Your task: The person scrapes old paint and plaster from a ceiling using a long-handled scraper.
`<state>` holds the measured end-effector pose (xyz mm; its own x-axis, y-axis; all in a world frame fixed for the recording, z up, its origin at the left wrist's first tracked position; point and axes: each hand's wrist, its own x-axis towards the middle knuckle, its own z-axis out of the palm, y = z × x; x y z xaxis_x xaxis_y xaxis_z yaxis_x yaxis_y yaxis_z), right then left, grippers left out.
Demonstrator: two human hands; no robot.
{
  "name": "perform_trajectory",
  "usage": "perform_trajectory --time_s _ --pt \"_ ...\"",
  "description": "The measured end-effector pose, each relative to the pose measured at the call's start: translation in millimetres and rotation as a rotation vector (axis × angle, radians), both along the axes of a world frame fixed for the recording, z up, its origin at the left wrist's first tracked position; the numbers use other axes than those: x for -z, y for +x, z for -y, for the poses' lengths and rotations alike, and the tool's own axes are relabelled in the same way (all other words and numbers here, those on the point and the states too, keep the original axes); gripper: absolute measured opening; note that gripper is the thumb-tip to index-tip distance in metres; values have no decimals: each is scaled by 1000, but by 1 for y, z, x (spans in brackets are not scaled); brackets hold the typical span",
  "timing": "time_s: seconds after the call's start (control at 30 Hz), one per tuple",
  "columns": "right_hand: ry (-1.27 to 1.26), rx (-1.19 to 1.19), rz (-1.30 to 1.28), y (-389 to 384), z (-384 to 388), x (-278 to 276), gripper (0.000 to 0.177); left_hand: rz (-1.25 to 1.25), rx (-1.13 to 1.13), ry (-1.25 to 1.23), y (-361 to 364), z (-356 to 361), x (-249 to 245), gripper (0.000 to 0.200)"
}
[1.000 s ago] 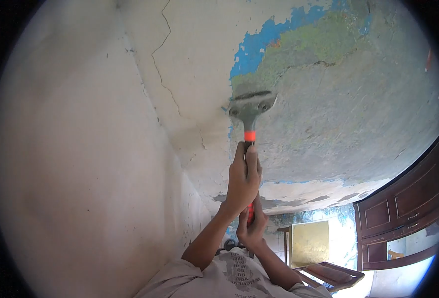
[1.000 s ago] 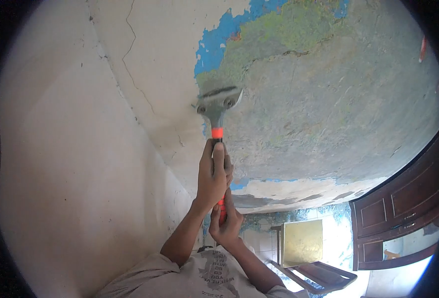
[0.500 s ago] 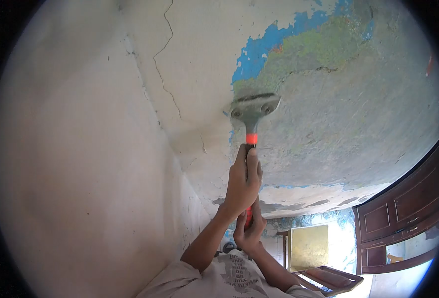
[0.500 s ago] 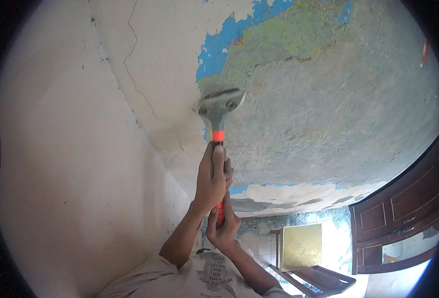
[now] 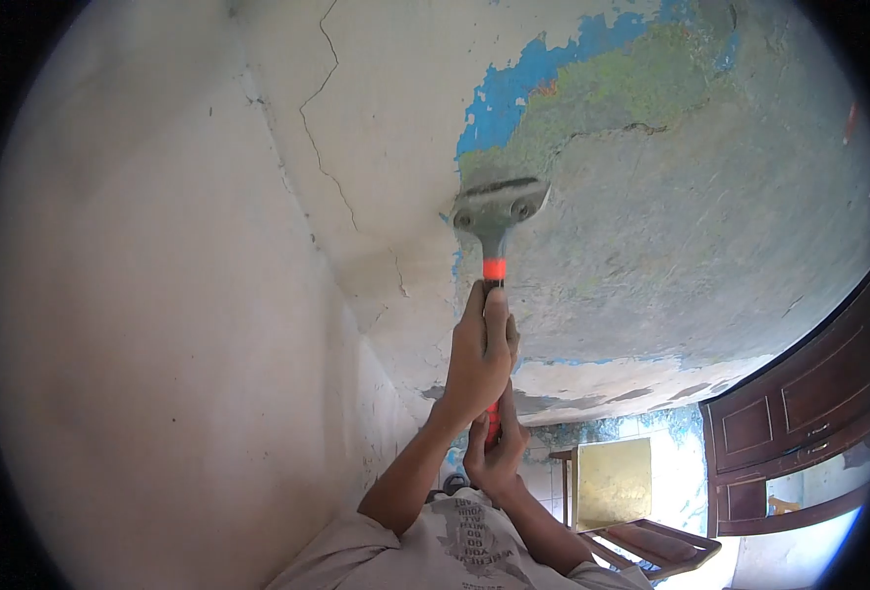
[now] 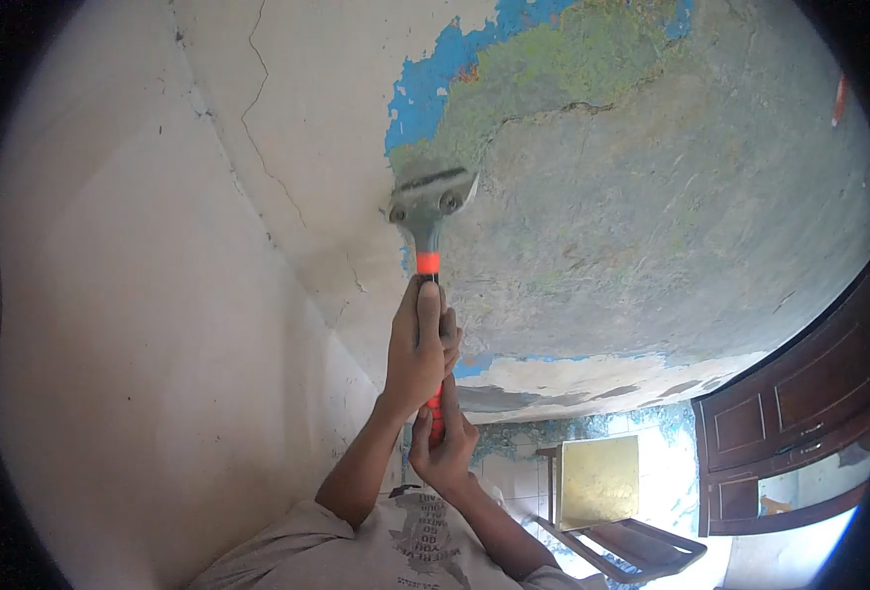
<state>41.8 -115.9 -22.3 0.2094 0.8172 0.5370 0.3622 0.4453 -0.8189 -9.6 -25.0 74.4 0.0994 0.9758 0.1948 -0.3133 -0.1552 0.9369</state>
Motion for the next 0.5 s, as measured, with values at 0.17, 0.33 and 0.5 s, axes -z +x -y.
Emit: perform_trajectory --time_s 0.17,0.33,0.5 --pt "30 13 15 0 0 3 57 0 -6 -14 1 0 -1 32" --pt "19 6 19 4 2 -5 56 17 -3 -15 3 1 -3 32" --pt "18 23 20 4 1 -15 56 13 -7 -7 5 -1 -16 34"
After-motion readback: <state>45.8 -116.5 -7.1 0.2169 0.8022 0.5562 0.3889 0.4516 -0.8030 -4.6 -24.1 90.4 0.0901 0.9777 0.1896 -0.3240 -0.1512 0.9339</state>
